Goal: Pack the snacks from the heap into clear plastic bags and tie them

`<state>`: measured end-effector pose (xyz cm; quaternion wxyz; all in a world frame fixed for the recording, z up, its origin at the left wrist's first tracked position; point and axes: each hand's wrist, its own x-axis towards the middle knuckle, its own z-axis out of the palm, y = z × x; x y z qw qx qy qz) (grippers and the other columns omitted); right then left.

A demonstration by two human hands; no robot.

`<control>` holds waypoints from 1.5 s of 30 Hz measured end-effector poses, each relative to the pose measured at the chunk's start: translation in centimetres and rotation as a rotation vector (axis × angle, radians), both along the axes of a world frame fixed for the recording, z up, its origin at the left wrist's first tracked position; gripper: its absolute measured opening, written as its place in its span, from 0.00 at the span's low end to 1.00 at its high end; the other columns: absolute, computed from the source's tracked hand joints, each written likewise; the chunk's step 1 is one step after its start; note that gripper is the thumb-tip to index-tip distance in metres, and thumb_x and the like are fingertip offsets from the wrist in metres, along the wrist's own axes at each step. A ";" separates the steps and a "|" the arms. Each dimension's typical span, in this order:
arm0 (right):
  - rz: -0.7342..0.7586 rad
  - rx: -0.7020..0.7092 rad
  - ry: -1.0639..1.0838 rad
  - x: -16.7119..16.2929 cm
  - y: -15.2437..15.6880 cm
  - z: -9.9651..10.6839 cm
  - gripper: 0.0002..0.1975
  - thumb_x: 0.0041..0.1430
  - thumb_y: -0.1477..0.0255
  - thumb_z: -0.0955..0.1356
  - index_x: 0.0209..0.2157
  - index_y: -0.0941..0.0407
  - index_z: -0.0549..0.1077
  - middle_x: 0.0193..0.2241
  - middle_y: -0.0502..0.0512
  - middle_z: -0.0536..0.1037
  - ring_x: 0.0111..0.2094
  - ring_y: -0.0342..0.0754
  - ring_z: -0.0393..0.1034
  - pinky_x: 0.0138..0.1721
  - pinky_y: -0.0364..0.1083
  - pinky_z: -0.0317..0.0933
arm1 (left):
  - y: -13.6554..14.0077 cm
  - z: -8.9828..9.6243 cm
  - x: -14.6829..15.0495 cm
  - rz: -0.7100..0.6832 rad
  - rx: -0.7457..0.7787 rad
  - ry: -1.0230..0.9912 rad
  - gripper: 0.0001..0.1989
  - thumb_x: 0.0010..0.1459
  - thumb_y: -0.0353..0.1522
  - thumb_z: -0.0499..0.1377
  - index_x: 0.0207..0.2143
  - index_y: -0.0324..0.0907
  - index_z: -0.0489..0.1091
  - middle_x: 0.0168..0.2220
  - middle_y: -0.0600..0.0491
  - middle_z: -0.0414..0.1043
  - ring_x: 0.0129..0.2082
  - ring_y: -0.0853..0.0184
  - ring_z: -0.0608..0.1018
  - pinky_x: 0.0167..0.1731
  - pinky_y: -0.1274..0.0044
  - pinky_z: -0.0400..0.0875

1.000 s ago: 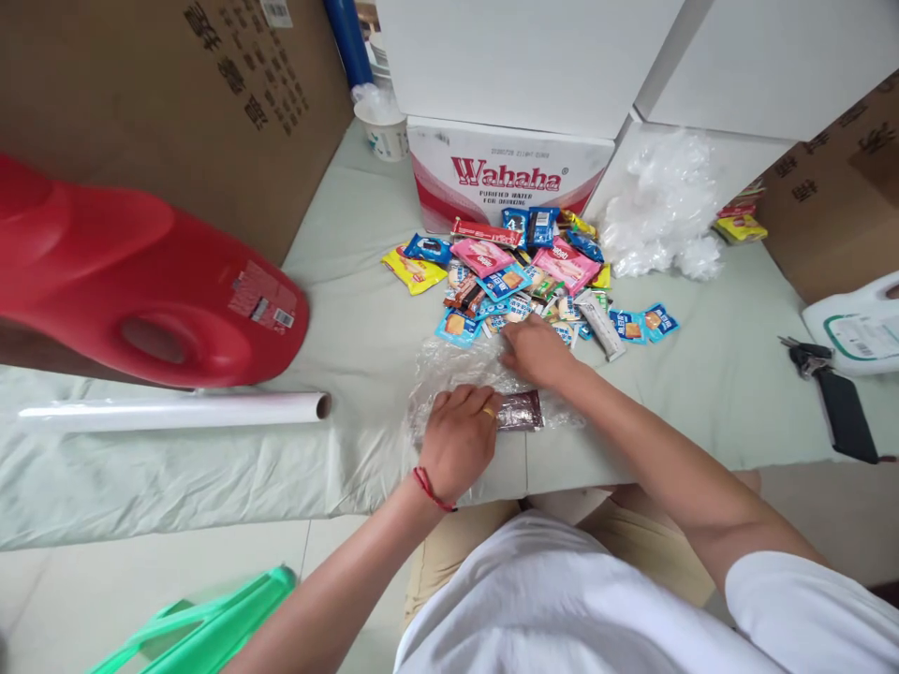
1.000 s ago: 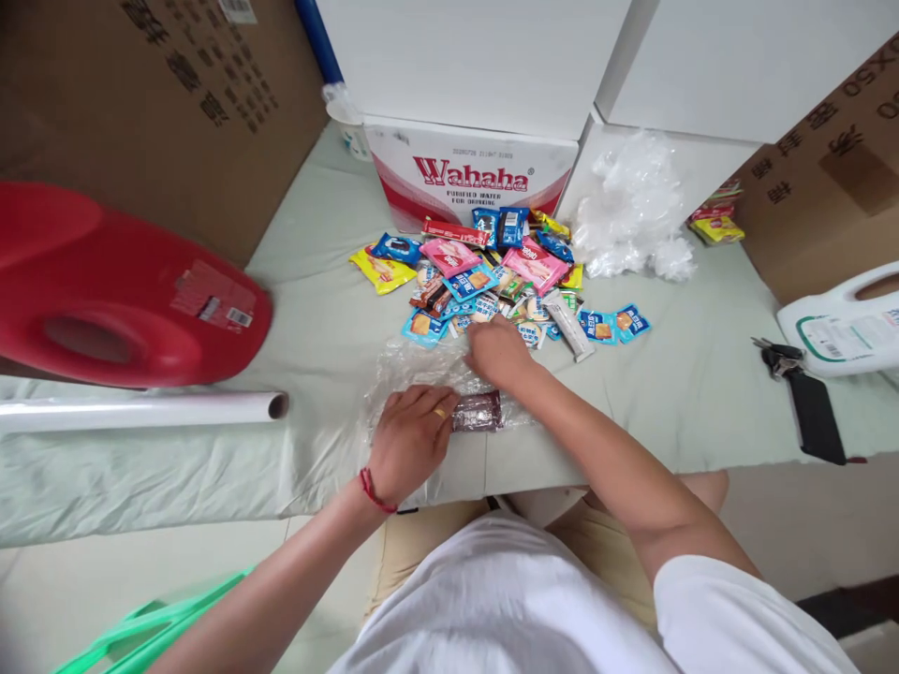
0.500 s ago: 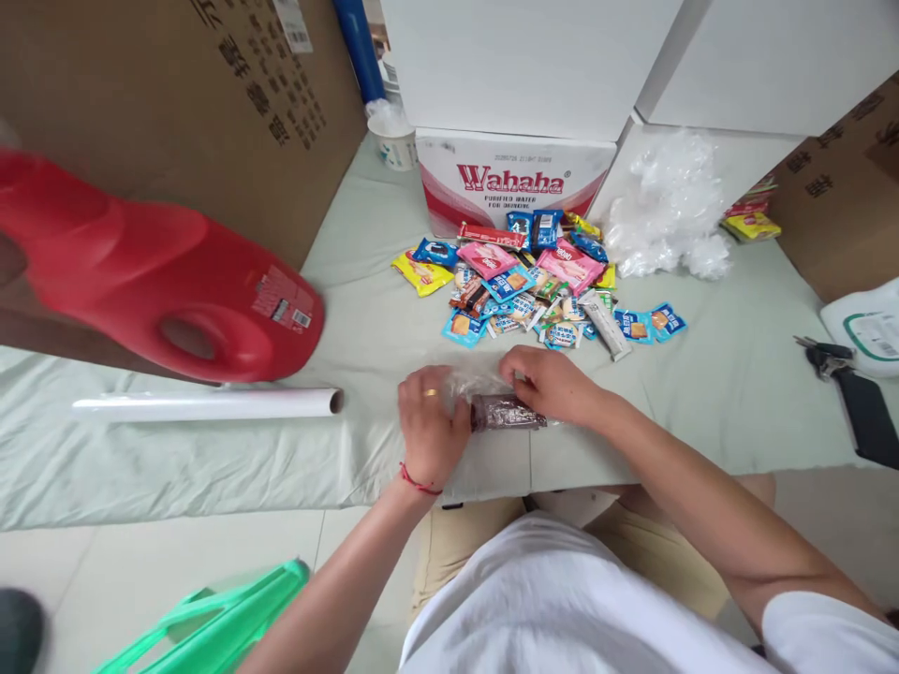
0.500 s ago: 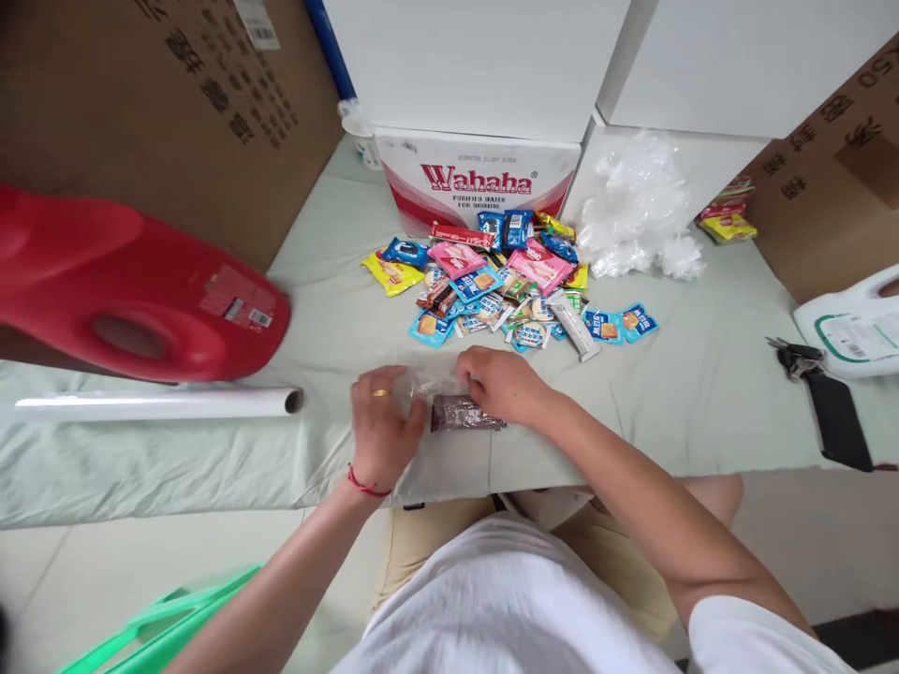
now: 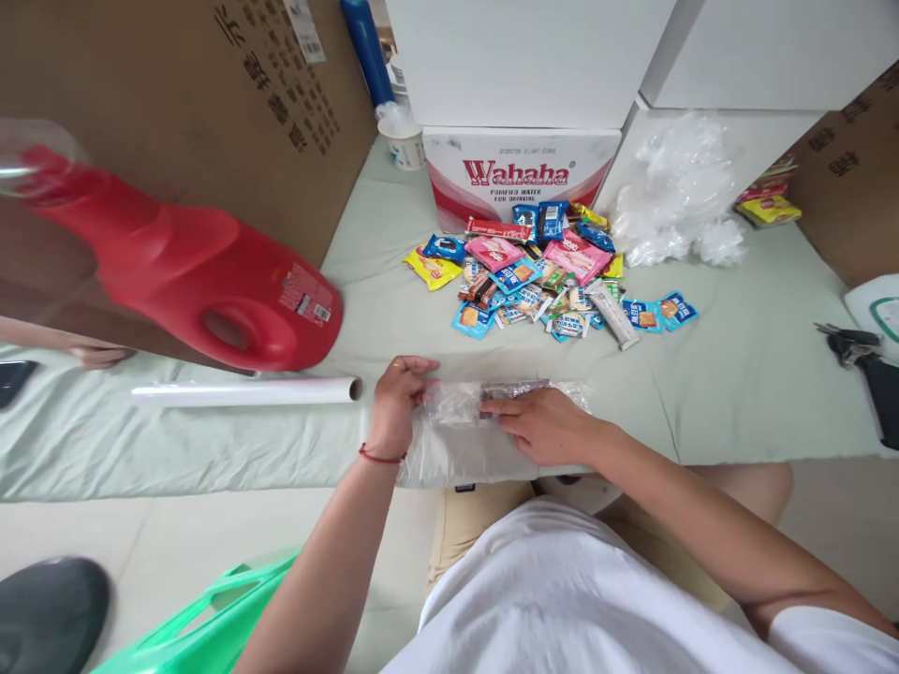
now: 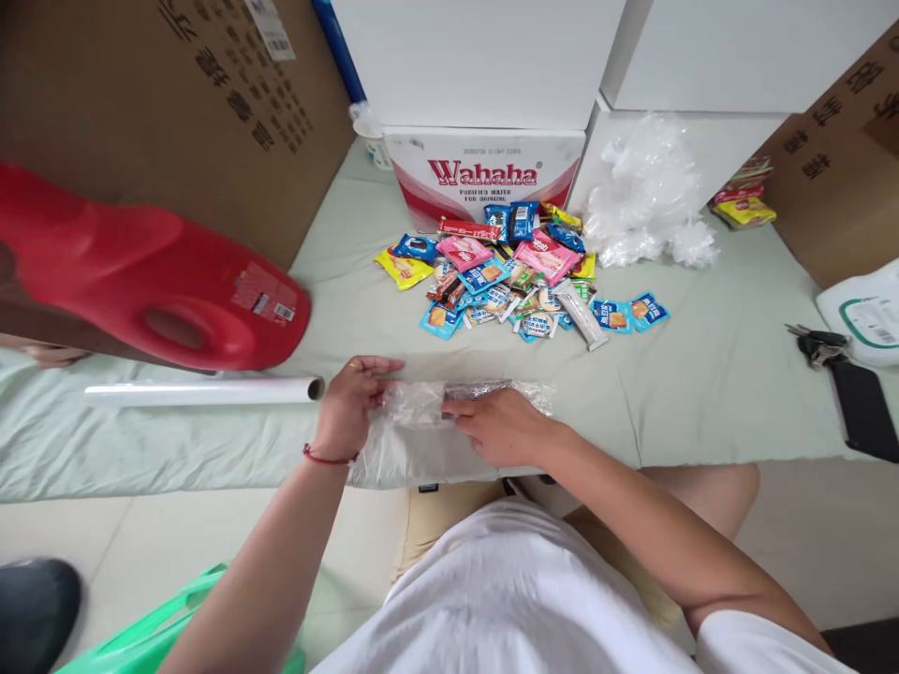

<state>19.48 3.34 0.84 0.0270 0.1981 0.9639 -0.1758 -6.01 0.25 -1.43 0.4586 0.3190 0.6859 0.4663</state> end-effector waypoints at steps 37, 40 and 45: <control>-0.897 -0.324 0.320 8.6 1.2 -2.8 0.09 0.60 0.64 0.69 0.31 0.55 0.76 0.33 0.55 0.74 0.38 0.51 0.66 0.43 0.49 0.60 | -3.8 -1.2 15.2 -0.553 0.300 1.280 0.25 0.66 0.25 0.51 0.64 0.34 0.67 0.67 0.38 0.66 0.68 0.47 0.66 0.64 0.53 0.62; -0.997 -0.521 0.512 8.4 0.7 -2.4 0.11 0.60 0.60 0.68 0.32 0.54 0.72 0.29 0.51 0.73 0.30 0.47 0.66 0.34 0.45 0.60 | -3.8 -2.2 14.9 -0.575 0.317 1.313 0.26 0.67 0.23 0.49 0.66 0.33 0.63 0.67 0.37 0.66 0.68 0.51 0.67 0.63 0.57 0.66; -1.065 -0.826 0.677 4.5 1.5 -1.3 0.12 0.59 0.61 0.69 0.29 0.52 0.66 0.17 0.41 0.63 0.18 0.43 0.58 0.23 0.43 0.52 | -4.0 -3.4 15.0 -0.599 0.372 1.296 0.26 0.66 0.22 0.49 0.66 0.33 0.64 0.67 0.37 0.66 0.68 0.50 0.68 0.63 0.57 0.68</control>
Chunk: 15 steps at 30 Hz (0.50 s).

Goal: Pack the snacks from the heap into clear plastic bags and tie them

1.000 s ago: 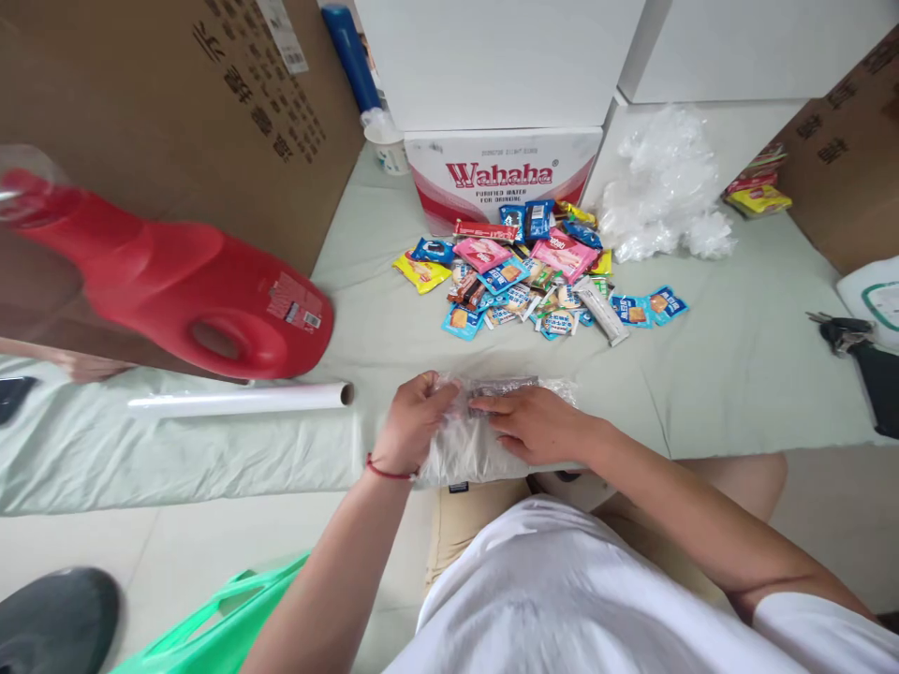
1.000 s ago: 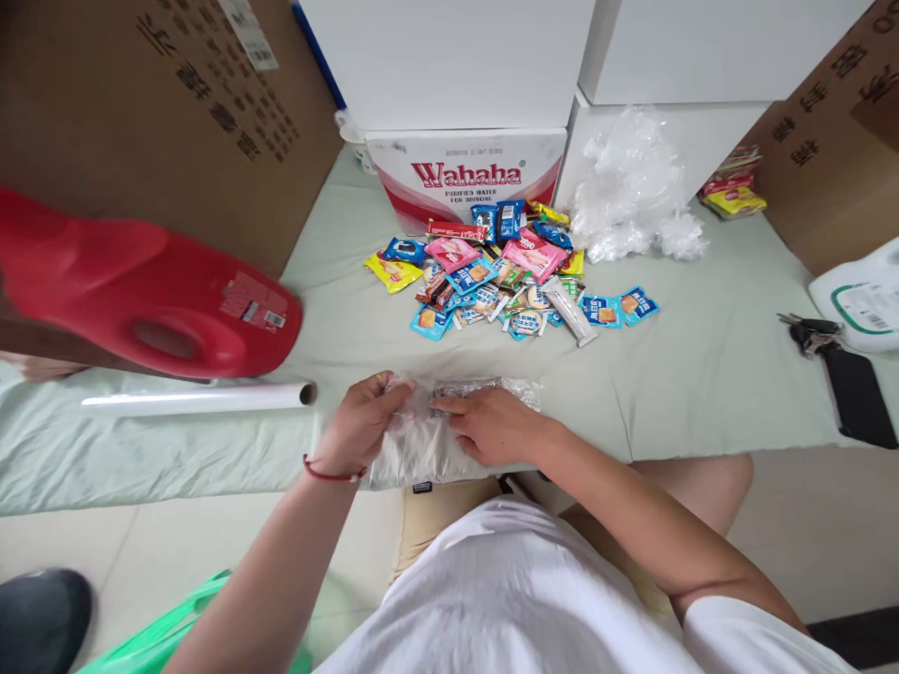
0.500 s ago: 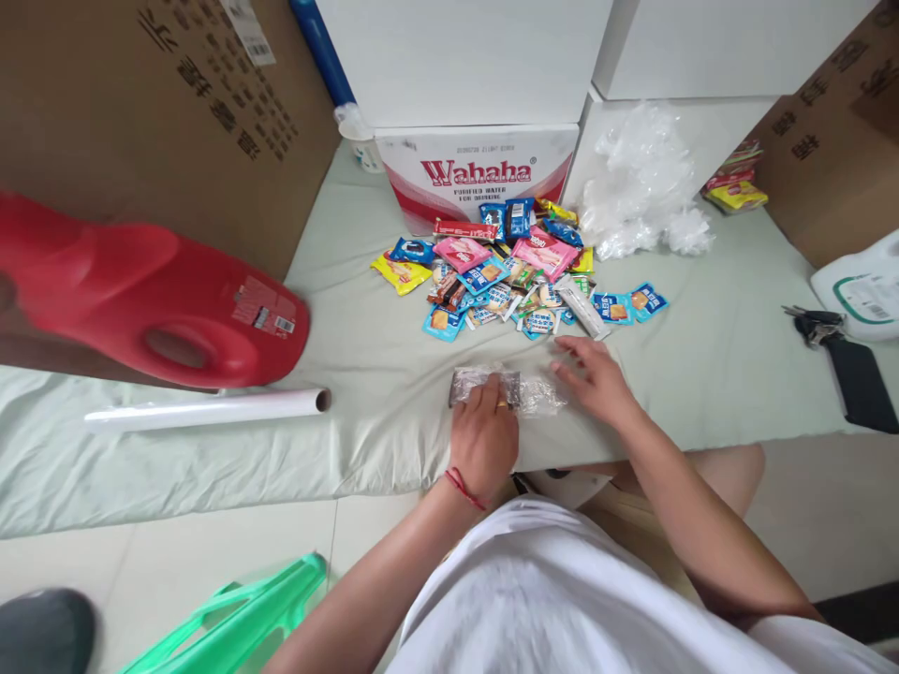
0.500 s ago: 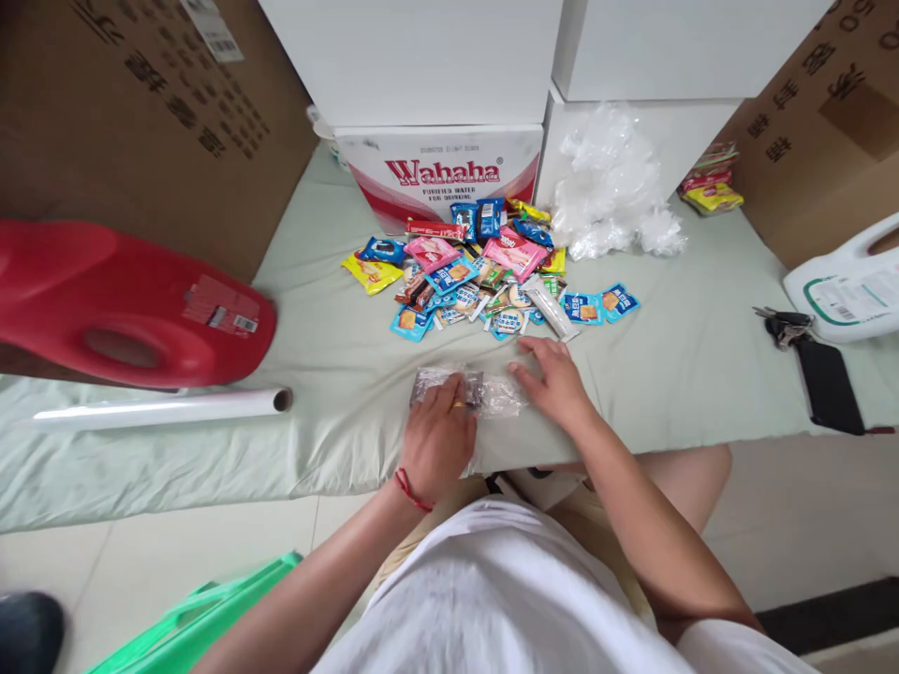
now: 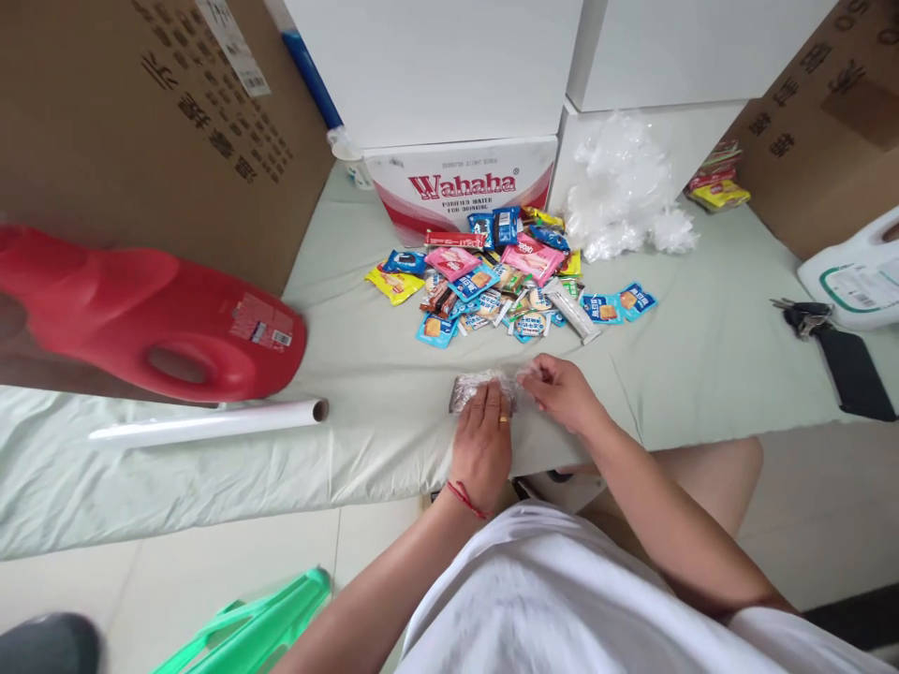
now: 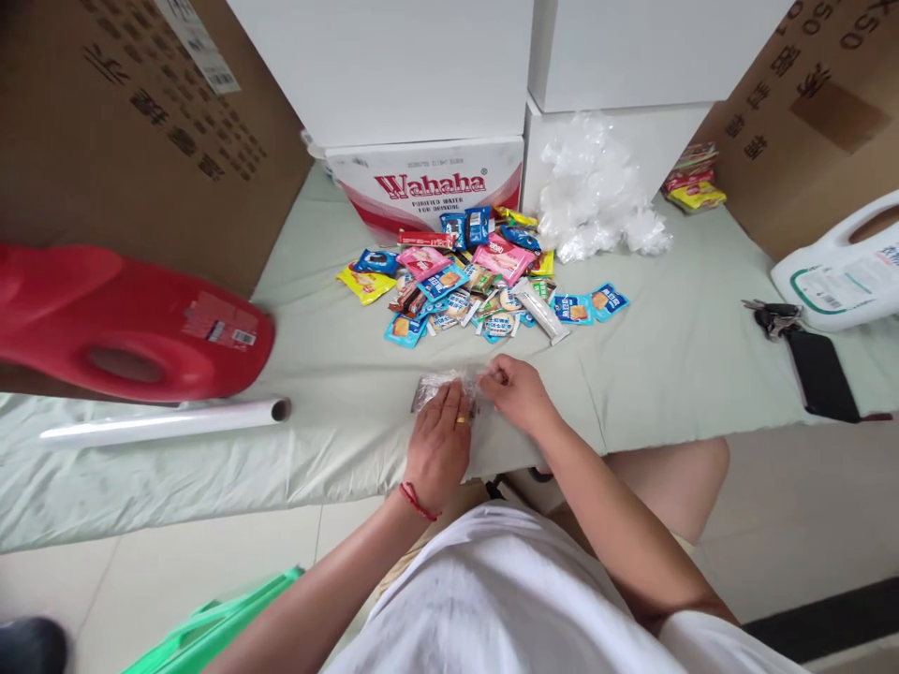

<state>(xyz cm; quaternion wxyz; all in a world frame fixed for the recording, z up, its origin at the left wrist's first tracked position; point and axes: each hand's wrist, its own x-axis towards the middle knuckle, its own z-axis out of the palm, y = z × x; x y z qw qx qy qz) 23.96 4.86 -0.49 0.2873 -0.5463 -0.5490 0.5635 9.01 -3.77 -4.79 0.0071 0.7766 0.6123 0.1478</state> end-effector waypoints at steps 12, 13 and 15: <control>0.279 0.506 -0.621 -6.1 -3.3 -0.1 0.15 0.72 0.72 0.62 0.53 0.55 0.77 0.45 0.60 0.77 0.44 0.51 0.72 0.46 0.48 0.64 | 0.6 2.2 -7.4 0.128 0.084 -1.329 0.09 0.58 0.24 0.57 0.32 0.43 0.76 0.33 0.52 0.81 0.41 0.61 0.84 0.47 0.69 0.79; 0.299 0.563 -0.683 -6.1 -4.2 -0.5 0.17 0.71 0.72 0.63 0.56 0.55 0.75 0.48 0.62 0.76 0.47 0.54 0.71 0.47 0.50 0.65 | 0.4 2.7 -7.9 0.195 0.174 -1.361 0.08 0.59 0.24 0.58 0.30 0.43 0.74 0.30 0.54 0.78 0.39 0.63 0.83 0.46 0.70 0.79; 0.325 0.678 -0.795 -6.4 -6.2 -1.5 0.23 0.69 0.73 0.65 0.64 0.58 0.69 0.57 0.68 0.73 0.52 0.60 0.68 0.49 0.55 0.65 | 0.3 3.4 -8.2 0.149 0.234 -1.251 0.09 0.63 0.25 0.58 0.32 0.43 0.74 0.33 0.54 0.78 0.41 0.64 0.83 0.48 0.71 0.77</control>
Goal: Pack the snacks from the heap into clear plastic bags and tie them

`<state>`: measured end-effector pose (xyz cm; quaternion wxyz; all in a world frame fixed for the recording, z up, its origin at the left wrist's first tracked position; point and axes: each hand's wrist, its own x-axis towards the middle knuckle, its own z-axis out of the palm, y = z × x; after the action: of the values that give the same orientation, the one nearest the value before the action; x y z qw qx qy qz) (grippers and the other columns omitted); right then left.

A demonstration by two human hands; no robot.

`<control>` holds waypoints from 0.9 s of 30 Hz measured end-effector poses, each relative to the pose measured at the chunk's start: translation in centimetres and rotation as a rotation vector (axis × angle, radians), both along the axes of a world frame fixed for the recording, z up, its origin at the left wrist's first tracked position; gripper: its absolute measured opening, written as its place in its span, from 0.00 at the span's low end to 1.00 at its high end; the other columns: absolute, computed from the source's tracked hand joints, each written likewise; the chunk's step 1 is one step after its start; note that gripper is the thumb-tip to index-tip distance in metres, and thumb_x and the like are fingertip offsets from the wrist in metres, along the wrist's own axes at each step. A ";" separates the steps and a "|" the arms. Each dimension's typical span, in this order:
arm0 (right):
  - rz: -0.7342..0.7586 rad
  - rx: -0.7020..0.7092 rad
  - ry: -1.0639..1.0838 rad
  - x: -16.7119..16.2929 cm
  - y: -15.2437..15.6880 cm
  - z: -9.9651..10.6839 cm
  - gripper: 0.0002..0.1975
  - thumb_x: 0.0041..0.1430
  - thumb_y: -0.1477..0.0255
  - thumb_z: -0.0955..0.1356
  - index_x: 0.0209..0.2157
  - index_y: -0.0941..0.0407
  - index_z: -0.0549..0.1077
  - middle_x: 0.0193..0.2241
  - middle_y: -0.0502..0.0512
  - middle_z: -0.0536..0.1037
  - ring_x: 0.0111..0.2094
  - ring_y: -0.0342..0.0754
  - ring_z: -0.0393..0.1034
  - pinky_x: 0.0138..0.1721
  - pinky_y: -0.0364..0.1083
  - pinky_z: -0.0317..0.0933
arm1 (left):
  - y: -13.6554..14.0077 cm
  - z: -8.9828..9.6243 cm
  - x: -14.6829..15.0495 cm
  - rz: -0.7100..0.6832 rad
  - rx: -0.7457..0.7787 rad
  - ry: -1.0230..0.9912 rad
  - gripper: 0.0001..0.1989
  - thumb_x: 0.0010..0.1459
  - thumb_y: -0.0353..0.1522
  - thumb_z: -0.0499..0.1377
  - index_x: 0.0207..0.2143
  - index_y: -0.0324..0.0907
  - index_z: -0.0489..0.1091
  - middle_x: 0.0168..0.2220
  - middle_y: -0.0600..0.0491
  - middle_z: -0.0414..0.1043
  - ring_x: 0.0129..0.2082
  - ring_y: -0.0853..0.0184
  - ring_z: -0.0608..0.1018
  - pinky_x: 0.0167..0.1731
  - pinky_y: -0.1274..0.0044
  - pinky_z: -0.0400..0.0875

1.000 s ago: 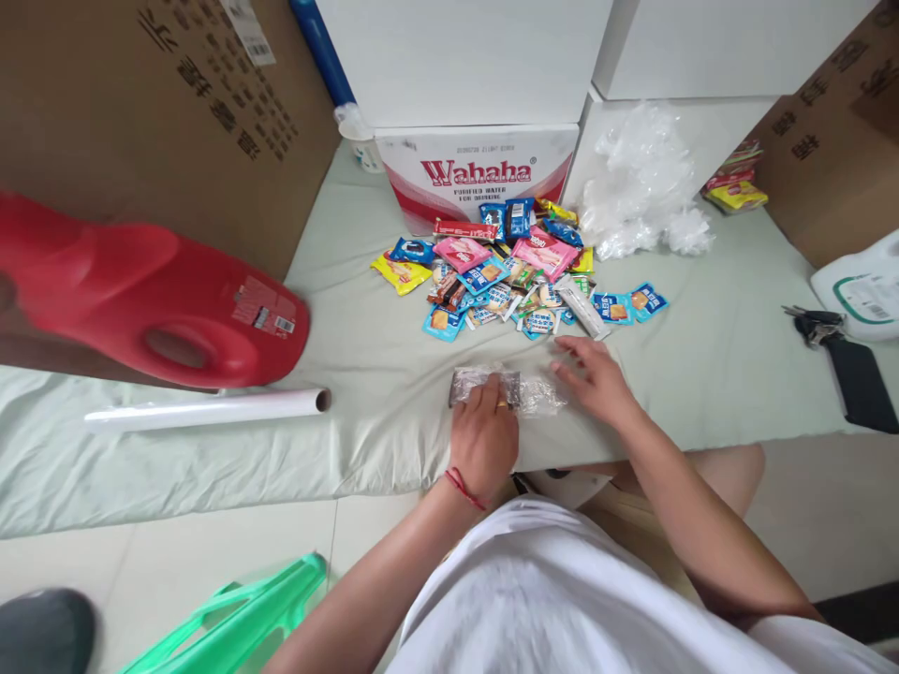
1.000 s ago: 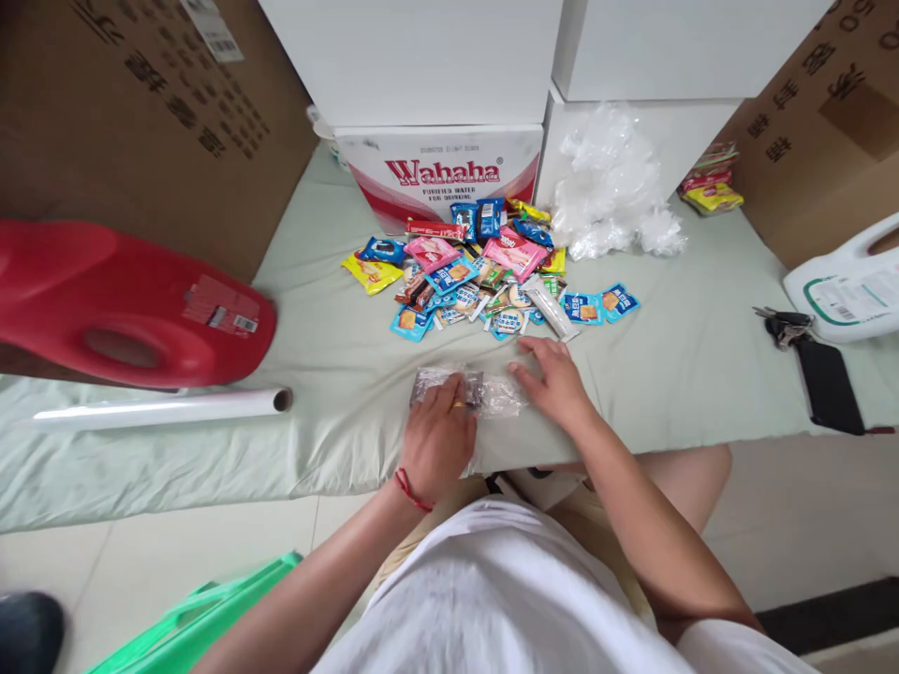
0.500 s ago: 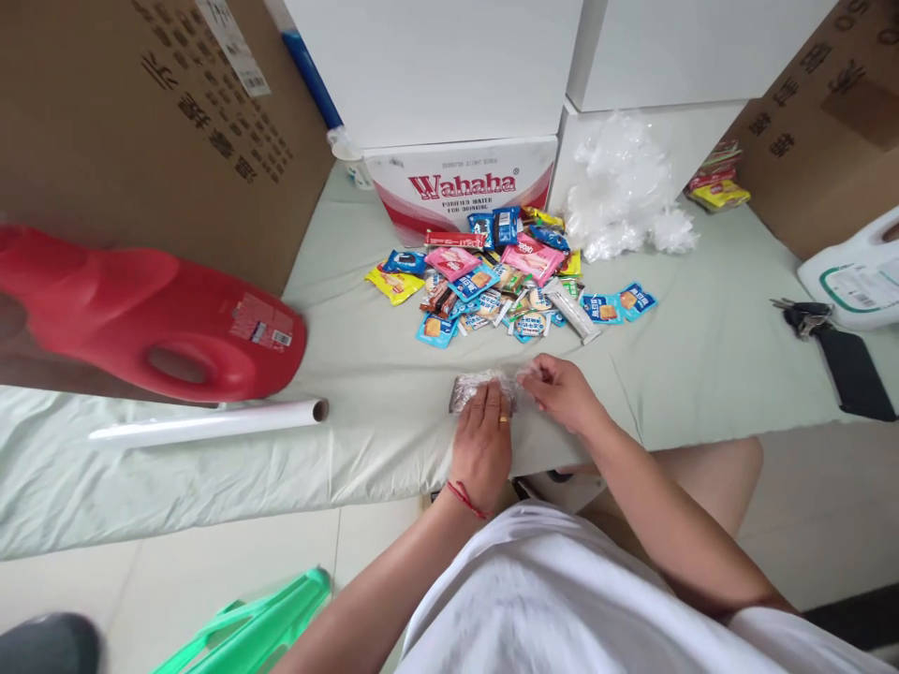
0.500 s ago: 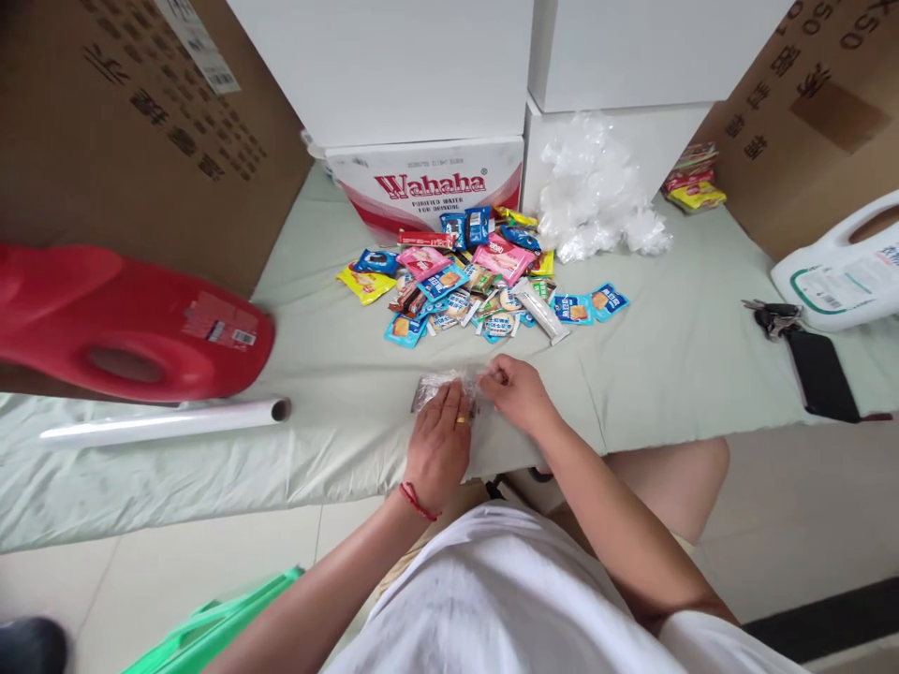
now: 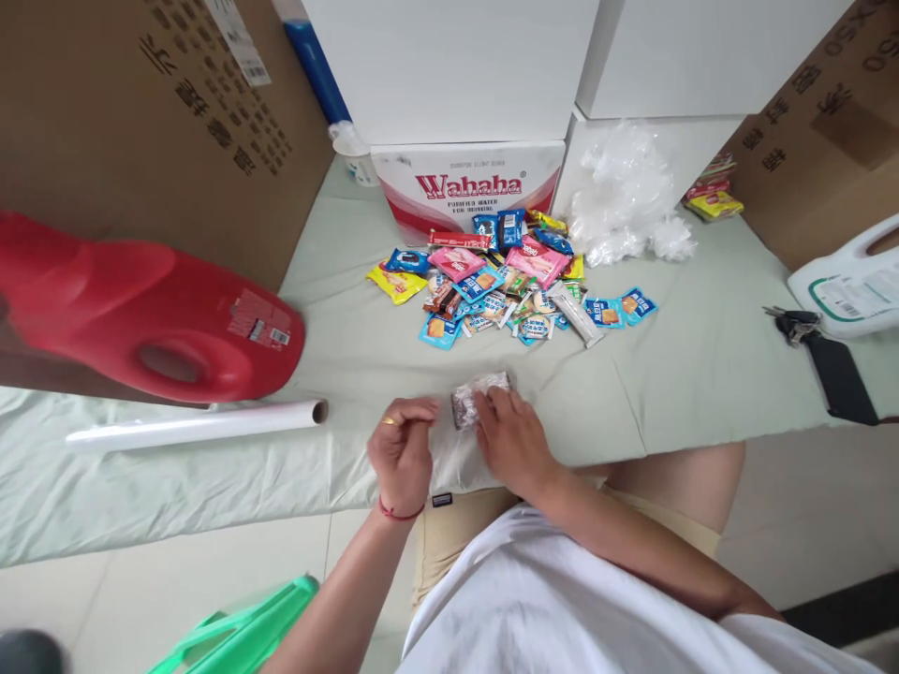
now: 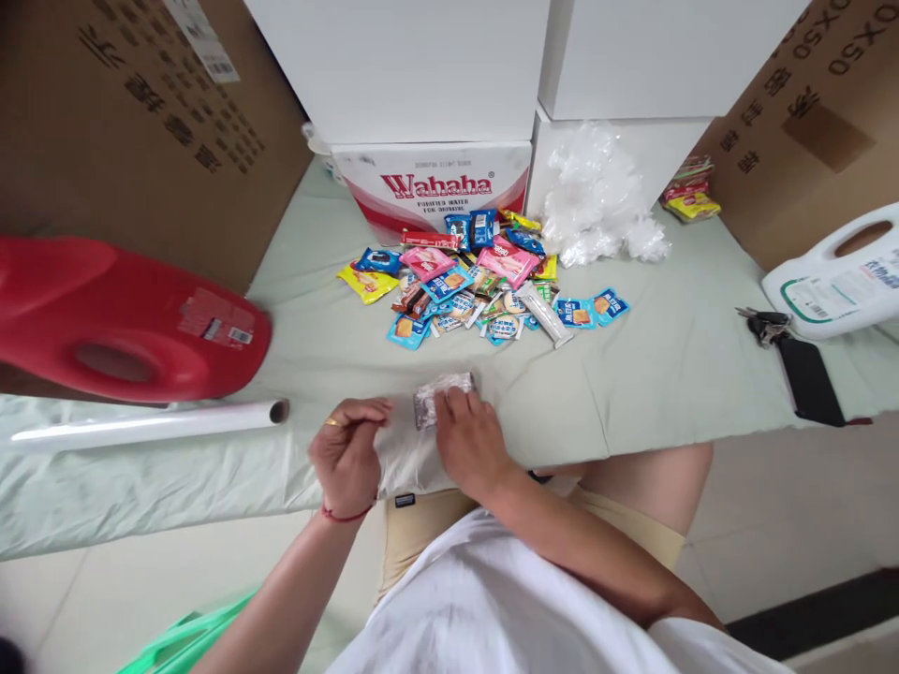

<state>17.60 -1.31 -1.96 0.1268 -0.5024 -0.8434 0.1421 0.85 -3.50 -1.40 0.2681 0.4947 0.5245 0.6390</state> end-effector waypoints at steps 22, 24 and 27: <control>-0.197 -0.490 0.839 10.8 -1.6 0.8 0.15 0.71 0.58 0.65 0.47 0.52 0.78 0.37 0.55 0.79 0.40 0.48 0.73 0.42 0.47 0.68 | 5.4 1.0 1.0 -0.478 -0.384 0.614 0.23 0.67 0.33 0.52 0.63 0.41 0.64 0.58 0.42 0.73 0.58 0.55 0.75 0.59 0.62 0.71; -0.250 -0.606 1.024 10.7 -1.1 1.3 0.21 0.68 0.52 0.68 0.53 0.52 0.76 0.34 0.53 0.76 0.34 0.47 0.70 0.36 0.46 0.67 | 5.2 2.0 3.5 -0.531 -0.469 0.365 0.22 0.67 0.38 0.55 0.61 0.41 0.65 0.54 0.45 0.75 0.53 0.57 0.77 0.56 0.65 0.73; -0.337 -0.772 1.330 10.9 -0.4 1.7 0.30 0.57 0.49 0.75 0.54 0.52 0.74 0.31 0.49 0.72 0.29 0.44 0.65 0.31 0.44 0.65 | 4.5 2.0 8.4 -0.631 -0.488 0.010 0.18 0.65 0.41 0.59 0.52 0.40 0.70 0.44 0.48 0.78 0.42 0.61 0.79 0.45 0.70 0.77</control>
<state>28.50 -1.76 -0.27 0.4411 -0.4417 -0.3939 0.6747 9.22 0.95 0.55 0.5585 0.5563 0.4845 0.3794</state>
